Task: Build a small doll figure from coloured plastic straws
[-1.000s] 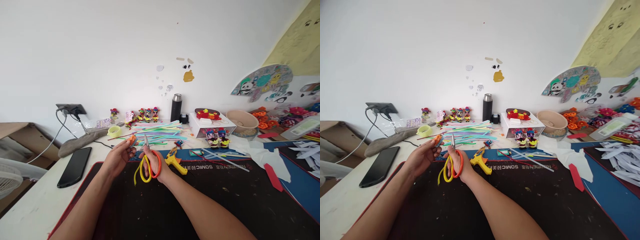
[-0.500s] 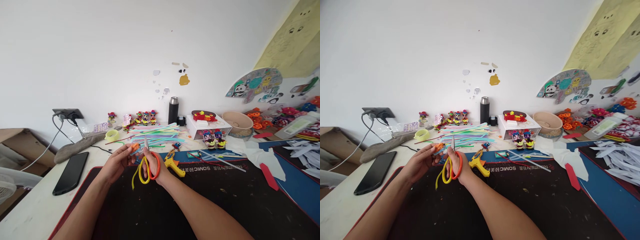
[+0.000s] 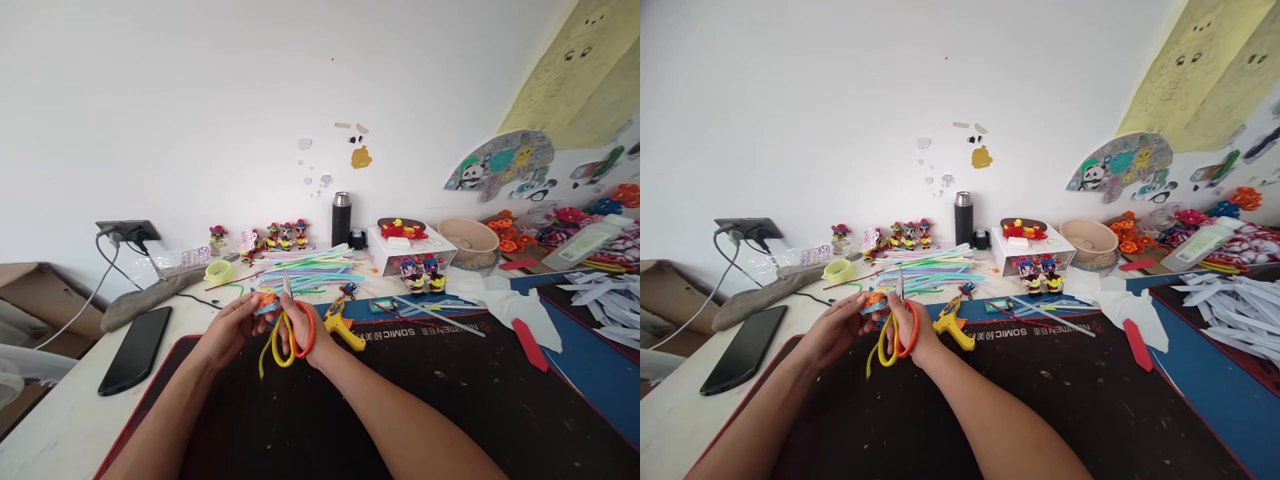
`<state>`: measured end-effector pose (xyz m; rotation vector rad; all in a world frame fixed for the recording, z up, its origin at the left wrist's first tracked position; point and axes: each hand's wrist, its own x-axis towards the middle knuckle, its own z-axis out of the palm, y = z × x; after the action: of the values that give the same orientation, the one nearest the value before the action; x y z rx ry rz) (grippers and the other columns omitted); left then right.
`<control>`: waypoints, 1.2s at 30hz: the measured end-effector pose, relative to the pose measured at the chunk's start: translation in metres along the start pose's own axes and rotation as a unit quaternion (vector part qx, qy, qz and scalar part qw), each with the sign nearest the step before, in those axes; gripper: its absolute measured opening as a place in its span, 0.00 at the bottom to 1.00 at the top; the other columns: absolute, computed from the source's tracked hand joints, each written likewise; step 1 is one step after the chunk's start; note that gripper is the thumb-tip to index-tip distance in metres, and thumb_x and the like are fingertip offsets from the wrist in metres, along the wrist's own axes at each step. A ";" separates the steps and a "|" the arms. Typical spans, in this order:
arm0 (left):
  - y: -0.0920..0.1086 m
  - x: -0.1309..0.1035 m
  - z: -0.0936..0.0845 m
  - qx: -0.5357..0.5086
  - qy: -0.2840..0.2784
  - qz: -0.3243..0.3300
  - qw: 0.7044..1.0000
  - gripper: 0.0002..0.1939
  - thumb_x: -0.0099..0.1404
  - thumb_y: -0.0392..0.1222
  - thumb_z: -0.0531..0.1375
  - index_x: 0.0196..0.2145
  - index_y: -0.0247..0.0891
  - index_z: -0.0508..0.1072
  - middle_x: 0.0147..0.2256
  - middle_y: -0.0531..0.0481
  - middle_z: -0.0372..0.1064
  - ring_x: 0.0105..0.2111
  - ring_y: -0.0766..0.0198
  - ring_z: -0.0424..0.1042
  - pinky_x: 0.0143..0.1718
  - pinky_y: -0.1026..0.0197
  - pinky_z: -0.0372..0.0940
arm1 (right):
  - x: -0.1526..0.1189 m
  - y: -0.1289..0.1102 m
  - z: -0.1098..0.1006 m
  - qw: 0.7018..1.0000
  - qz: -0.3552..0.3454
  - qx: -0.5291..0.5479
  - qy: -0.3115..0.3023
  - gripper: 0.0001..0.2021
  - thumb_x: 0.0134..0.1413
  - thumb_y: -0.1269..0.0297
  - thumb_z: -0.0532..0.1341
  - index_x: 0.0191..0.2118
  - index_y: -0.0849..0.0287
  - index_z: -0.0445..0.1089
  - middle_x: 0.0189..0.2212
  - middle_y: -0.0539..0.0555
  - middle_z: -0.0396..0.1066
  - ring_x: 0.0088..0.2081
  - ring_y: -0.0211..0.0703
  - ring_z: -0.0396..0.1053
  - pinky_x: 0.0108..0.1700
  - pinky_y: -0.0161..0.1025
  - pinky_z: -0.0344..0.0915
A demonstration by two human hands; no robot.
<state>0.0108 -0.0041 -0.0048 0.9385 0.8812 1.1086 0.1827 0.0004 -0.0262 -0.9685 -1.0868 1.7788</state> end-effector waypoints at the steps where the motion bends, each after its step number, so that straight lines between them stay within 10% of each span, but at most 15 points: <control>1: 0.000 0.000 0.000 0.001 0.002 -0.002 1.000 0.16 0.63 0.51 0.72 0.35 0.34 0.81 0.29 0.46 0.76 0.27 0.64 0.72 0.29 0.65 0.67 | 0.000 0.000 0.000 1.000 0.000 -0.001 0.003 0.35 0.56 0.24 0.58 0.29 0.57 0.68 0.13 0.45 0.63 0.11 0.36 0.61 0.15 0.34 0.52; 36: -0.003 0.002 -0.004 0.023 0.004 0.008 1.000 0.16 0.64 0.51 0.73 0.38 0.35 0.80 0.32 0.45 0.77 0.28 0.65 0.71 0.28 0.67 0.64 | -0.001 0.003 0.003 1.000 0.006 -0.005 -0.005 0.36 0.54 0.25 0.59 0.34 0.60 0.73 0.12 0.45 0.63 0.10 0.36 0.60 0.13 0.33 0.53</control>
<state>0.0082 -0.0016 -0.0092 0.9817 0.9103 1.1109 0.1795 -0.0019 -0.0276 -0.9746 -1.0998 1.7916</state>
